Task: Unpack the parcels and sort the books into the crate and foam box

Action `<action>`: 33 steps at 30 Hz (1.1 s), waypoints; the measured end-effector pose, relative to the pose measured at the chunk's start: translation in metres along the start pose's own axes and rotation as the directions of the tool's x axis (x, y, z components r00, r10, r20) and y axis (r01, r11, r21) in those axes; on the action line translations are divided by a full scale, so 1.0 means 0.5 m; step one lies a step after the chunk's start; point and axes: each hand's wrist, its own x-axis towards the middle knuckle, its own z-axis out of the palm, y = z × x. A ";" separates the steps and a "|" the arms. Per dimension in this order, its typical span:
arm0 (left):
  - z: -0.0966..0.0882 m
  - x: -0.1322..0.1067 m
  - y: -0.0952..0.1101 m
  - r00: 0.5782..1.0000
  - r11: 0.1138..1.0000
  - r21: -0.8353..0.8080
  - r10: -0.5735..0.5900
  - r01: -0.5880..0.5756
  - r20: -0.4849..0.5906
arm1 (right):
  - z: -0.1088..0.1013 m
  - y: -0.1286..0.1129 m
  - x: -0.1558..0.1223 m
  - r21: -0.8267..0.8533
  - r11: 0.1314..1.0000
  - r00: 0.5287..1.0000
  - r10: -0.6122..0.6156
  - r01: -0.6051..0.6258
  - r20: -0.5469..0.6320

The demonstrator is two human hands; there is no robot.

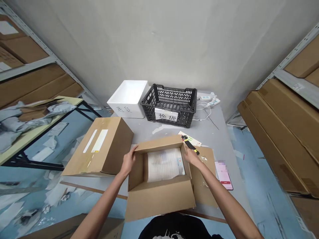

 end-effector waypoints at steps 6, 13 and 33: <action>-0.103 0.067 0.052 0.935 0.954 -0.225 0.113 -0.196 -0.335 | -0.049 -0.038 0.018 0.259 0.950 0.950 -0.096 0.177 -0.298; -0.134 0.075 0.048 0.997 0.781 -0.621 0.034 -0.066 -0.064 | -0.091 -0.105 0.034 0.318 0.640 0.636 -0.356 0.700 -0.684; -0.039 0.089 -0.042 0.980 0.927 -0.323 0.153 -0.188 -0.130 | -0.032 -0.074 0.023 0.787 0.518 0.907 0.050 0.334 -0.418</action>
